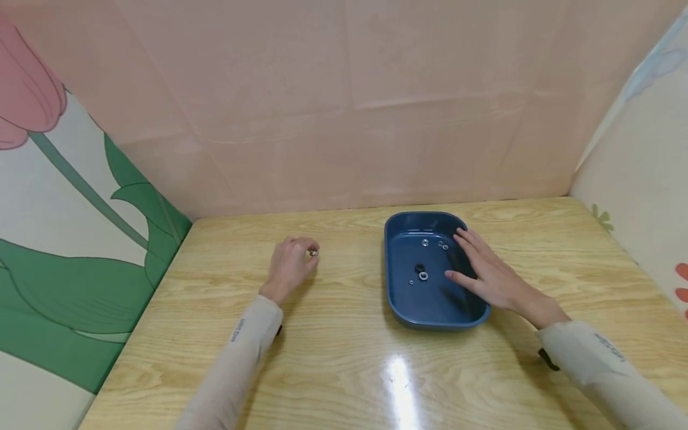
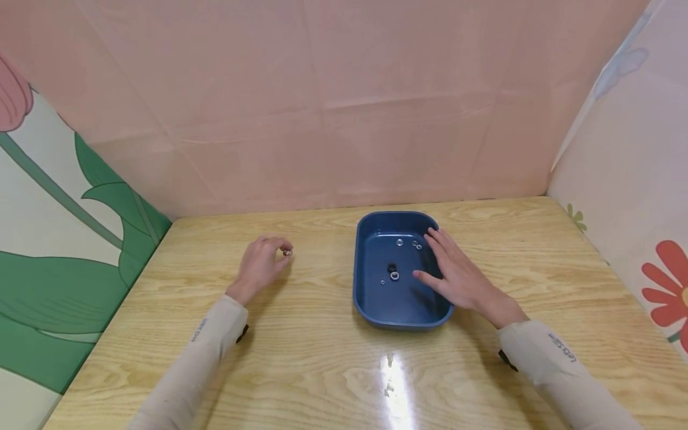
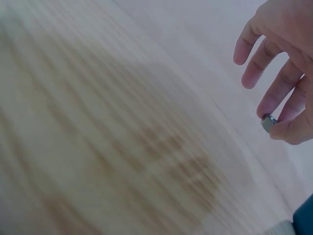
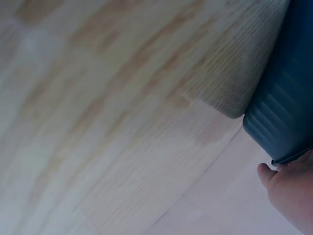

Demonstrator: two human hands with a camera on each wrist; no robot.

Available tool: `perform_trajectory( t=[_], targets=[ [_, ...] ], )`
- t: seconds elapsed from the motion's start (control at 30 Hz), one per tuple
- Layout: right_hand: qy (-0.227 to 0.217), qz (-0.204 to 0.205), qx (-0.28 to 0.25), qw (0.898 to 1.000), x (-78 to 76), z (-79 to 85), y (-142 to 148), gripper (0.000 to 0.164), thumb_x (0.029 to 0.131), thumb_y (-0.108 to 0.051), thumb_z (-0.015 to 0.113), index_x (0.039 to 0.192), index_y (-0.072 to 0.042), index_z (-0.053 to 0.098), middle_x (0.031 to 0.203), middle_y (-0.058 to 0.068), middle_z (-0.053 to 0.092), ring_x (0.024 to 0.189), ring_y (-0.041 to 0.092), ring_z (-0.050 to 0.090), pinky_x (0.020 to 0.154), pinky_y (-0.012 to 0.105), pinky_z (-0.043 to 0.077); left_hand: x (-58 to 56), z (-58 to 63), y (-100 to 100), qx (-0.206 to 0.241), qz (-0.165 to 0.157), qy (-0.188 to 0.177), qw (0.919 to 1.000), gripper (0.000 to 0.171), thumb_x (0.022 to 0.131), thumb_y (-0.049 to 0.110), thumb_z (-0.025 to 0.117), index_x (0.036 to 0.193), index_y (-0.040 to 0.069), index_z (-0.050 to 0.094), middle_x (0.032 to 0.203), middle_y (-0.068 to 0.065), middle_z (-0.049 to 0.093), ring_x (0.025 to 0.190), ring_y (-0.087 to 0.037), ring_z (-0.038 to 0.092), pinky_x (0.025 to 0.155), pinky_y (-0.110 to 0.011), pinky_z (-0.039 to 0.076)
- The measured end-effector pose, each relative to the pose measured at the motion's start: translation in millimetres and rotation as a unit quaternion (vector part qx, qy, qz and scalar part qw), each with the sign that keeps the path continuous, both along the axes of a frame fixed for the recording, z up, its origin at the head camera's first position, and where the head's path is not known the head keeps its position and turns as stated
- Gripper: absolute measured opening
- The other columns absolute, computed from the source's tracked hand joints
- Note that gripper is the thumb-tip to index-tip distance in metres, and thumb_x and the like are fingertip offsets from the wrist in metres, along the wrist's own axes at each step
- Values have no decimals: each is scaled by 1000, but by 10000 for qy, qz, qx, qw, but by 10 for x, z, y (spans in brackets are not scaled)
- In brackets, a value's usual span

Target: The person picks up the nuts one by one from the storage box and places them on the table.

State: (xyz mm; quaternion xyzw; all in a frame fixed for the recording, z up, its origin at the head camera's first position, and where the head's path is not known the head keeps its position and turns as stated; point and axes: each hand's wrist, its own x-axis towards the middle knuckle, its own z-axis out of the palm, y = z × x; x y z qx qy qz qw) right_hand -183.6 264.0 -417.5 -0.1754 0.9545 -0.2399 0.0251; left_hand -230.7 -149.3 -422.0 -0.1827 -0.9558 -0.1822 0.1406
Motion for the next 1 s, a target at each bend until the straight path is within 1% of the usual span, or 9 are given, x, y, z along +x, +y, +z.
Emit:
perform_trajectory(
  t=[0.17,0.3,0.53,0.73,0.8,1.0],
  targets=[
    [28,0,17,10000,8,-4,3,88,98,-48,58,158,0,15,167,19,6,153,39,-3,112,73,15,-4,-12,-77,-136,36,118,9998,13,87,8,77,99,7,77,96,-5,77,92,-27,68,86,-47,53],
    [23,0,23,10000,12,-7,6,88,98,-48,57,159,0,15,167,19,5,153,39,-3,111,73,15,-6,-21,-146,-233,153,50,9996,13,86,8,77,99,8,77,97,-5,77,92,-27,69,85,-46,53],
    [43,-19,32,10000,9,-3,7,88,98,-49,57,158,0,15,166,19,6,153,39,-2,111,74,16,-10,-20,-253,-324,408,-235,9984,13,87,9,75,101,9,77,98,-4,77,94,-29,68,83,-45,52],
    [21,-13,14,10000,8,-2,2,88,98,-49,57,158,0,15,166,20,6,153,39,-3,111,73,15,-8,-19,-300,-368,607,-651,9953,14,88,10,74,103,9,76,100,-4,76,94,-28,64,81,-43,48],
    [19,-17,19,10000,6,-3,2,88,98,-49,57,158,0,15,166,20,6,153,39,-2,112,73,15,-7,-18,-304,-407,643,-763,9942,14,89,10,74,102,10,76,99,-4,76,92,-28,63,81,-43,47],
    [33,-17,11,10000,-3,-13,7,89,98,-50,57,158,0,15,167,19,5,153,40,-2,112,73,15,-21,-24,-310,-562,646,-915,9921,11,88,11,74,99,11,76,92,-1,76,82,-23,62,76,-41,48]
  ],
)
